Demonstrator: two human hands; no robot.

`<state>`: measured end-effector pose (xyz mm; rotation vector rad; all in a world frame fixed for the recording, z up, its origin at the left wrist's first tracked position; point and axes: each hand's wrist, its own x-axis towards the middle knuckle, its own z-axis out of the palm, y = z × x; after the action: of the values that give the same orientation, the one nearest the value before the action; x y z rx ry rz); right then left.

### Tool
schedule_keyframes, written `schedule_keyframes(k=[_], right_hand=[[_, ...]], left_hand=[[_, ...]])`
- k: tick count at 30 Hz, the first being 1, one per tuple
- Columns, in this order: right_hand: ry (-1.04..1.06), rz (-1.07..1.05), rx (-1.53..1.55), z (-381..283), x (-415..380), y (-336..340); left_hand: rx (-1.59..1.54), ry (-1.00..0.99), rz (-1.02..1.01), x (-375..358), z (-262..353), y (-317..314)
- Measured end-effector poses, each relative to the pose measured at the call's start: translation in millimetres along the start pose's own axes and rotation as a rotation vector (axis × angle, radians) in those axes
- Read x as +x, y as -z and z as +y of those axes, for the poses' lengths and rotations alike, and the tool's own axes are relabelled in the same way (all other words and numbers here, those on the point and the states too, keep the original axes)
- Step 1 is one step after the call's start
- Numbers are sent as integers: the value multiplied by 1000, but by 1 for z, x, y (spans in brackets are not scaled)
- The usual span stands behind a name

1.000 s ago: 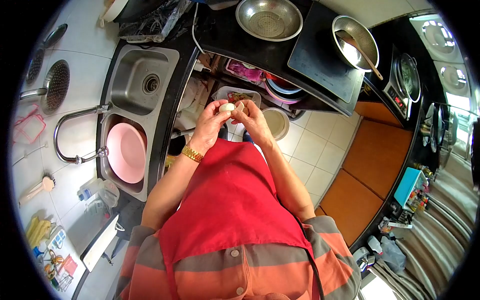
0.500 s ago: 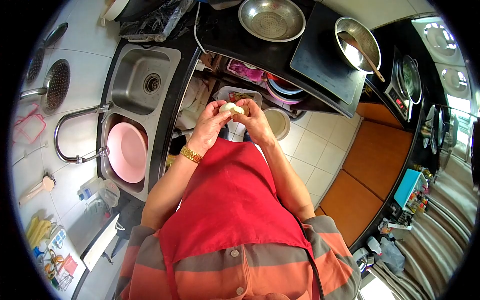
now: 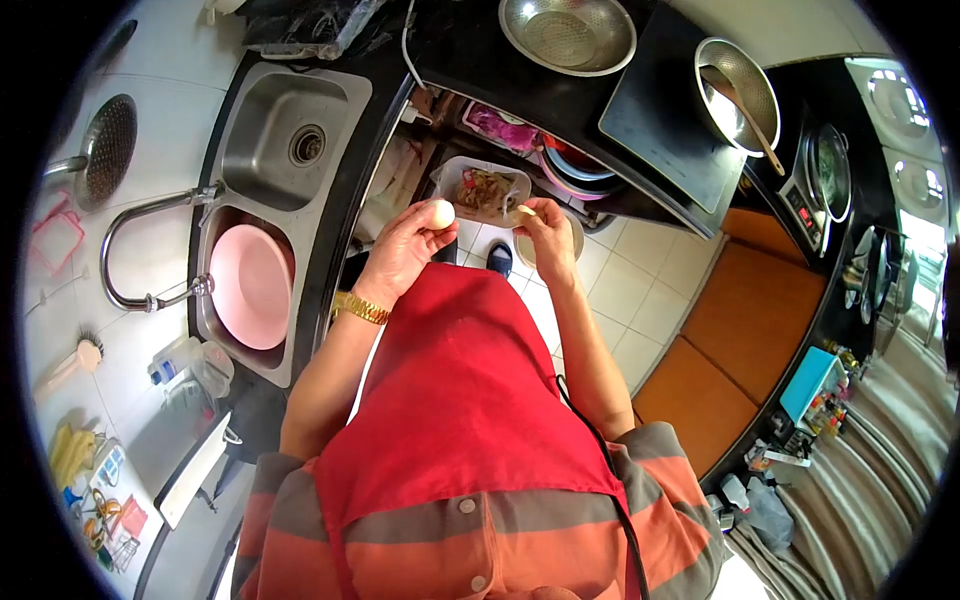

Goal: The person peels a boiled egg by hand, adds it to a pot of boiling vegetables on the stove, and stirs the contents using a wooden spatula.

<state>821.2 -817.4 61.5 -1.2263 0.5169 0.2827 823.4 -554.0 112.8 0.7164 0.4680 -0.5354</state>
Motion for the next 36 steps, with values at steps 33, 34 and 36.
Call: schedule_keyframes(k=[33, 34, 36], right_hand=[[601, -6, -729, -31, -19, -64], [647, -25, -723, -42, -27, -66], [689, -32, -715, -60, -43, -73]], left_hand=[[107, 4, 7, 22, -4, -28], [112, 5, 3, 23, -4, -30], [123, 23, 50, 23, -5, -33]])
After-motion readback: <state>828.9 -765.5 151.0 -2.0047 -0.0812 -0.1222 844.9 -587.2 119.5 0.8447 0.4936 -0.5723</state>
